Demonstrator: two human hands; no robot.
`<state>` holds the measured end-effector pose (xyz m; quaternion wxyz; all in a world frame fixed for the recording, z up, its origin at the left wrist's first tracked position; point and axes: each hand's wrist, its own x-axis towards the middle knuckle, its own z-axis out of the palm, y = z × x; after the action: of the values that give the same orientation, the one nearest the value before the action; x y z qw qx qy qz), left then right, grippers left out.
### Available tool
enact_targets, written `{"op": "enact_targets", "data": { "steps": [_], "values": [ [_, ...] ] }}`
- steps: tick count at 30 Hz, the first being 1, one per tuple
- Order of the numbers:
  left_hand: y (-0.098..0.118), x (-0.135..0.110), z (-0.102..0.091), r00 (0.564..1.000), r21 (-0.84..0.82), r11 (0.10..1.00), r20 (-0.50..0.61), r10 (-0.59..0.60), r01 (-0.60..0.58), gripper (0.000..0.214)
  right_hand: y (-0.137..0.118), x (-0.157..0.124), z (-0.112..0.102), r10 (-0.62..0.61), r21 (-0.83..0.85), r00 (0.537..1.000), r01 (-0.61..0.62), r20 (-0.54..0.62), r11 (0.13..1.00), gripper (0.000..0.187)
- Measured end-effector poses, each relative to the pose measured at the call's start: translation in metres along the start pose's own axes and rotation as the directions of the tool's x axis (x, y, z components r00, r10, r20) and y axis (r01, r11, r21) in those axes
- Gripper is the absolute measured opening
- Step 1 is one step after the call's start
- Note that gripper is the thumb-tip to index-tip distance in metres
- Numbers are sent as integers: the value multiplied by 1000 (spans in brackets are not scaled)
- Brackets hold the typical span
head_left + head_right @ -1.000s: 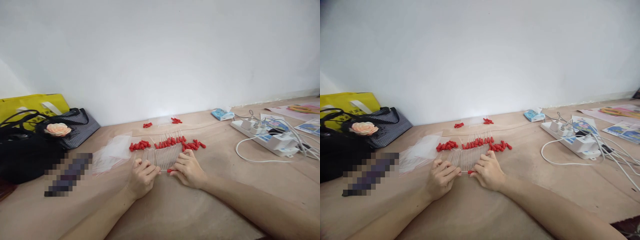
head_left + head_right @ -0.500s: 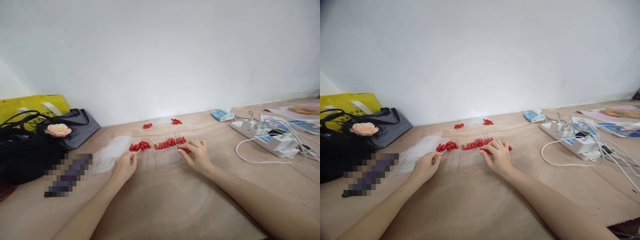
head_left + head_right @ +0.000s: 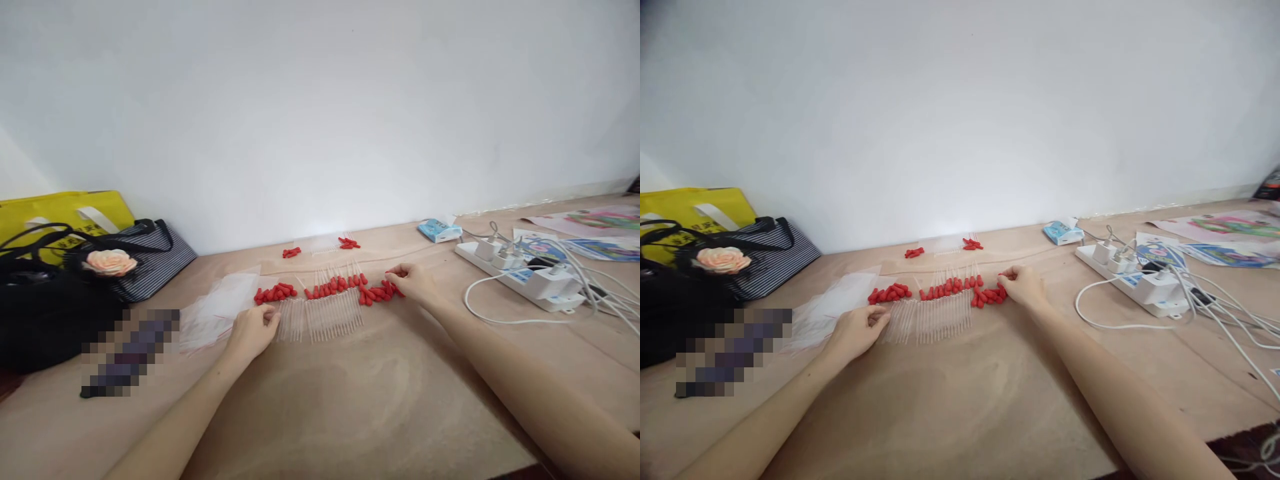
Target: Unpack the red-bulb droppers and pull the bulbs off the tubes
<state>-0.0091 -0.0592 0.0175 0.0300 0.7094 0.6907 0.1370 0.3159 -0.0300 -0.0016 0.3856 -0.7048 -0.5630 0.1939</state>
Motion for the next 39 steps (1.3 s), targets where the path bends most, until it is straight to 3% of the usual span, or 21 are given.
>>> {"op": "enact_targets", "data": {
  "steps": [4, 8, 11, 14, 17, 24, 33, 39],
  "values": [
    [-4, 0, 0, 1000, -101, 995, -15, 2, -4, 34, 12, 11, 3, 0, 61, 999, -3, 48, 998, 22],
    [-16, 2, -3, 979, -50, 998, -198, 38, -49, 32, 8, 11, 9, -45, 54, 997, 41, 61, 998, 22],
    [-29, 5, 0, 937, 9, 994, -333, 105, -108, 32, -1, 9, 13, -112, -81, 993, 115, 41, 990, 18],
    [-37, 7, 8, 917, -6, 990, -377, 130, -143, 31, -9, 6, 15, -164, -256, 986, 167, 35, 952, 16],
    [-40, 8, 15, 923, -54, 989, -368, 111, -141, 29, -17, 7, 14, -145, -340, 988, 157, 60, 927, 19],
    [-36, 6, 17, 940, -133, 979, -325, 101, -151, 31, -32, 29, 22, 22, -383, 989, 36, 144, 923, 19],
    [-34, 6, 22, 967, -327, 937, -254, 37, -122, 36, -41, 59, 48, 244, -466, 940, -111, 237, 878, 26],
    [-34, 5, 25, 970, -405, 902, -236, 54, -148, 35, -41, 67, 54, 293, -479, 915, -133, 276, 868, 23]
  ]
}}
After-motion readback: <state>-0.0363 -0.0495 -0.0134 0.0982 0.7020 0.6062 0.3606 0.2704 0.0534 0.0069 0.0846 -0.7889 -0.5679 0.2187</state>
